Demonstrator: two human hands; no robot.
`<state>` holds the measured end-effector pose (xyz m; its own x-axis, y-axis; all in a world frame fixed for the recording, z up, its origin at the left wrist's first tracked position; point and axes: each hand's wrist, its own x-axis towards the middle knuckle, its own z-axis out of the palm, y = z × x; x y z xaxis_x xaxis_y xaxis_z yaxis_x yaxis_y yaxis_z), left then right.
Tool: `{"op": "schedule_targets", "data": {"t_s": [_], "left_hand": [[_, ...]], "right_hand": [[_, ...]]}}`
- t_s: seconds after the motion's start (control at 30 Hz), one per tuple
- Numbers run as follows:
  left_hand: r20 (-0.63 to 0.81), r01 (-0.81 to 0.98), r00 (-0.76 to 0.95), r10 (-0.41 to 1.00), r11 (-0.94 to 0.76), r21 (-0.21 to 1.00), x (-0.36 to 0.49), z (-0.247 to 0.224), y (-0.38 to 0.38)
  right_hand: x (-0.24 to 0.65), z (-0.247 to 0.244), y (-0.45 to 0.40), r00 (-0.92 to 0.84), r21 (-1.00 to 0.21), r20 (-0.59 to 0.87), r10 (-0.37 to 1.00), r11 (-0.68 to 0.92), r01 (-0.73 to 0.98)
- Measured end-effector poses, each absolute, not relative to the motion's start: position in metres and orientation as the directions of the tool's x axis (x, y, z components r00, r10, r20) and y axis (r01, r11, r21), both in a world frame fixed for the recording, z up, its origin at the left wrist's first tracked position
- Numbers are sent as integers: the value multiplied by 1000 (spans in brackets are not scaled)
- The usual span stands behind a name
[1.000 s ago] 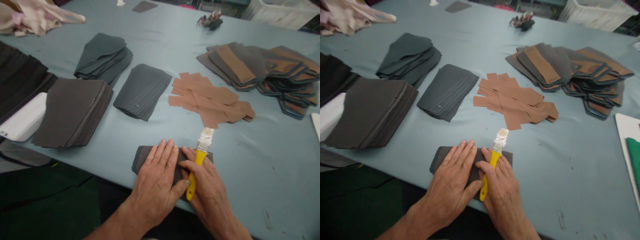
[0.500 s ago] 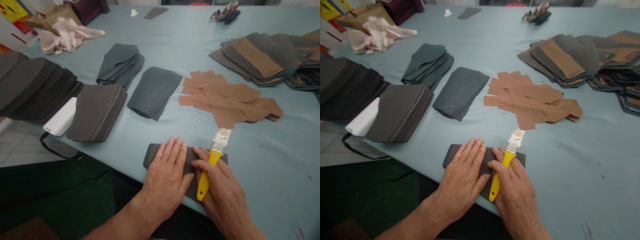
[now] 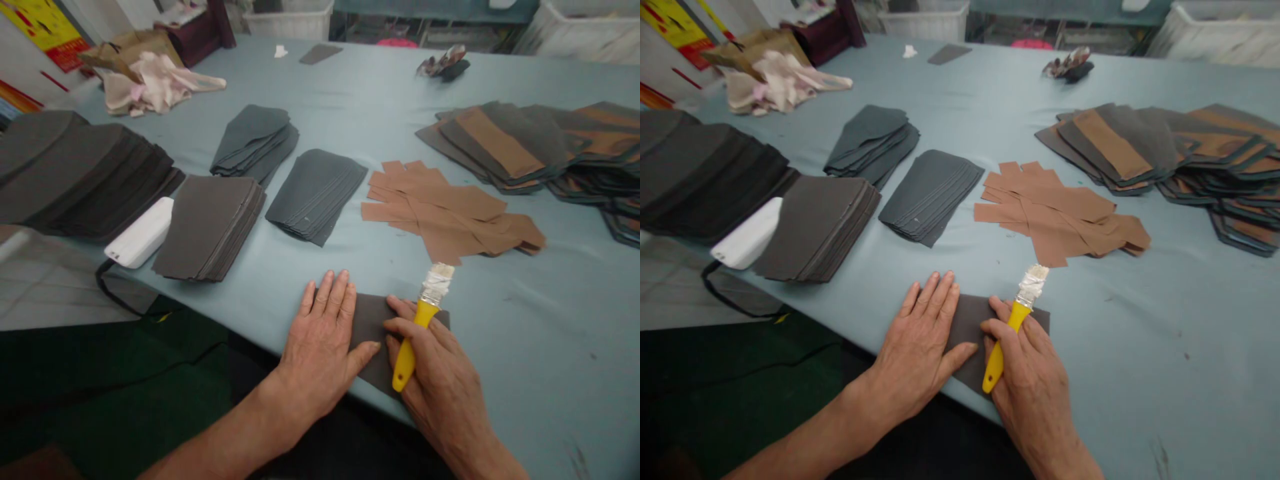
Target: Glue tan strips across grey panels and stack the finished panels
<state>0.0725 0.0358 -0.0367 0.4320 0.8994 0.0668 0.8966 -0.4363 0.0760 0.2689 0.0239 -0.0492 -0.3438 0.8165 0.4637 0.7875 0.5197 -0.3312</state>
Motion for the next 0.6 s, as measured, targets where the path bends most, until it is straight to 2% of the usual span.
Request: {"op": "schedule_targets", "data": {"t_s": [0.27,0.6], "left_hand": [[100,900,414,905,-423,102,64,-41,39],[145,916,384,912,-396,61,45,-46,42]], "right_hand": [[266,-47,25,-332,-320,478,813,513,796],[266,-46,25,-315,-357,481,818,511,782]]}}
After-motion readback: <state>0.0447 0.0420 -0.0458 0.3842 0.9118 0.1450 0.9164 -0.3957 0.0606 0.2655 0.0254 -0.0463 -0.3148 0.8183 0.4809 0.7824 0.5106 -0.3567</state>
